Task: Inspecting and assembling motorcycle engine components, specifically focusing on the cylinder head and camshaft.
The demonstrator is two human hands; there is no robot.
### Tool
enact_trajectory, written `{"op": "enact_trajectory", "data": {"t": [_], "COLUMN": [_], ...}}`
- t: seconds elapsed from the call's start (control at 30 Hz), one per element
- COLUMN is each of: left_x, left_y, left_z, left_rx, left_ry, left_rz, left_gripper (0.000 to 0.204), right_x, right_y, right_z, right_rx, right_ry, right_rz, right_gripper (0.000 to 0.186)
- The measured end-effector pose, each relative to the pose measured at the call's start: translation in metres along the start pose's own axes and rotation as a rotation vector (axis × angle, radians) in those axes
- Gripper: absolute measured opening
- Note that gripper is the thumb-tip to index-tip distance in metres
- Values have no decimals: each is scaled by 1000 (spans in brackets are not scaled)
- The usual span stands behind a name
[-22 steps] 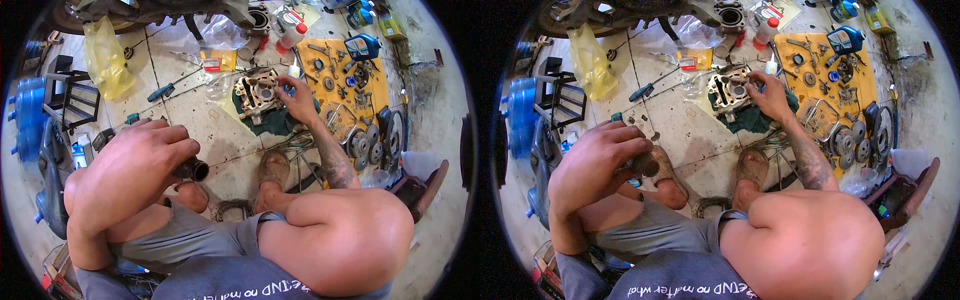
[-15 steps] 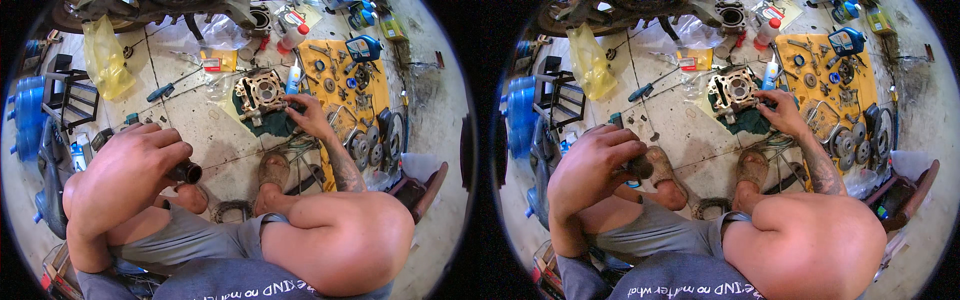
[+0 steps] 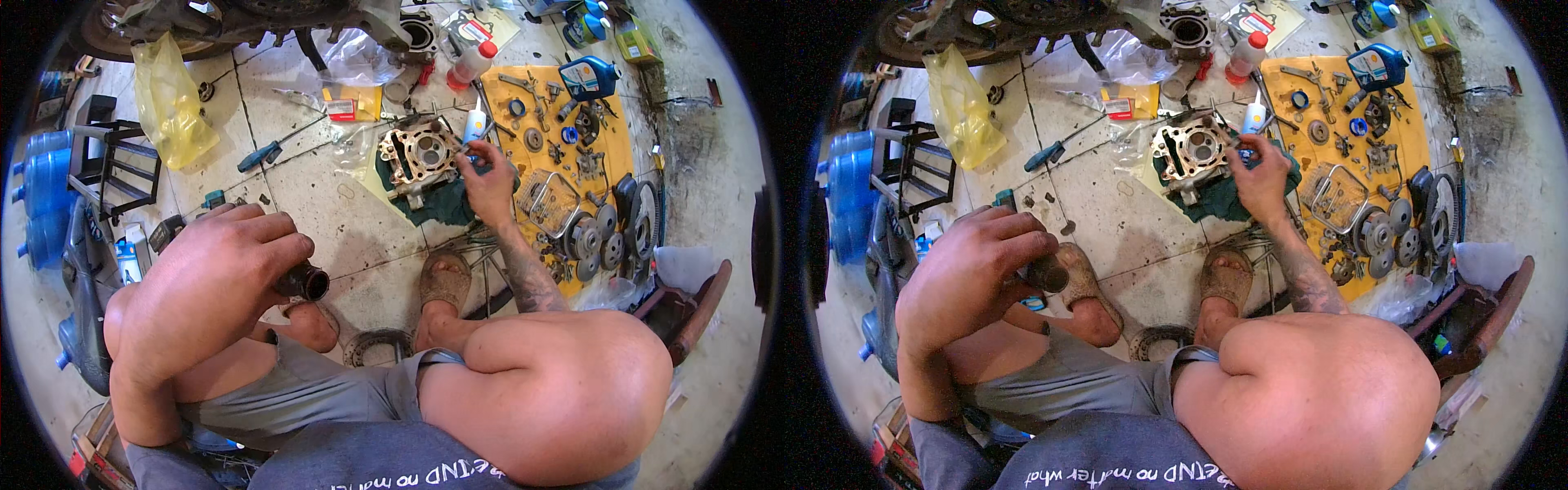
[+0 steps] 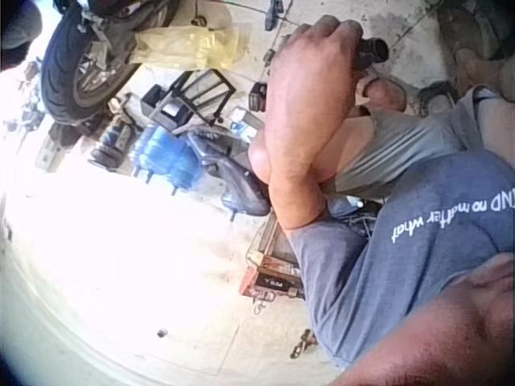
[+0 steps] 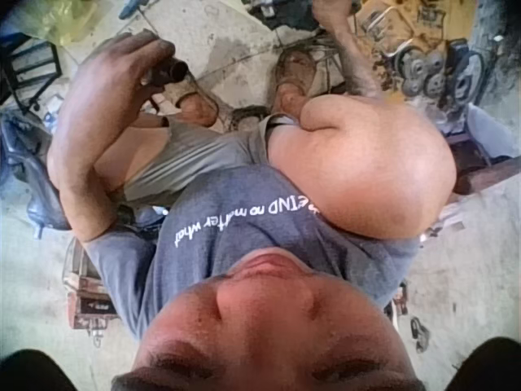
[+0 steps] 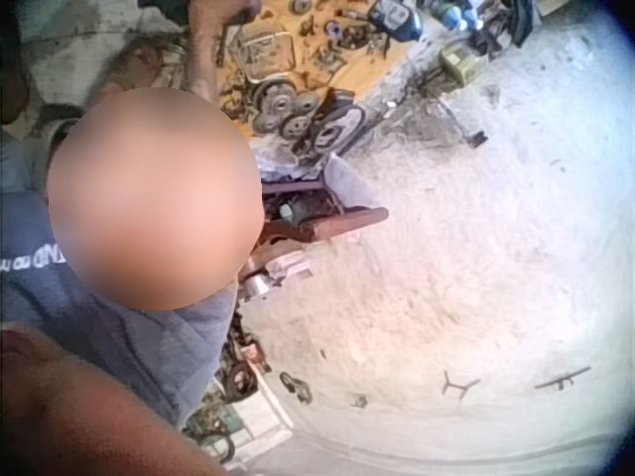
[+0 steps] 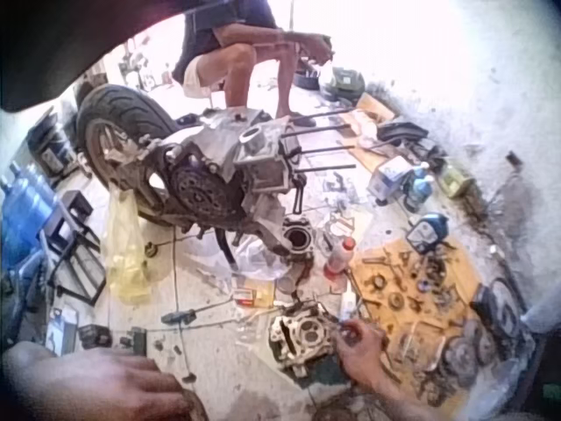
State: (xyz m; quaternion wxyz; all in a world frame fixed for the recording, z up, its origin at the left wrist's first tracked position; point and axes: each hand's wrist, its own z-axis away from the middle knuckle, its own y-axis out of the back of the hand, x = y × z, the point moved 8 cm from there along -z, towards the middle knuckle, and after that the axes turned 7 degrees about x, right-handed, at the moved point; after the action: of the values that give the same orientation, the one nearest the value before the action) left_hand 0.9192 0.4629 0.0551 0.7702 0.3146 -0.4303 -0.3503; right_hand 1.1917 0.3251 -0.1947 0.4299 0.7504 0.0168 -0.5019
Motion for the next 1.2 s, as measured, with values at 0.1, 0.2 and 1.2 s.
{"op": "enact_trajectory", "data": {"t": [0.1, 0.2, 1.2], "left_x": [2, 4, 1], "left_y": [2, 1, 0], "left_z": [-1, -1, 3], "left_rx": [2, 2, 1], "left_ry": [-11, -31, -33], "left_rz": [3, 5, 7], "left_gripper": [44, 46, 42], "right_x": [-26, -31, -57], "right_y": [-24, -25, -49], "right_z": [6, 3, 0], "right_rx": [-75, -95, -231], "right_ry": [174, 161, 291], "right_rz": [-23, 3, 11], "right_gripper": [32, 31, 29]}}
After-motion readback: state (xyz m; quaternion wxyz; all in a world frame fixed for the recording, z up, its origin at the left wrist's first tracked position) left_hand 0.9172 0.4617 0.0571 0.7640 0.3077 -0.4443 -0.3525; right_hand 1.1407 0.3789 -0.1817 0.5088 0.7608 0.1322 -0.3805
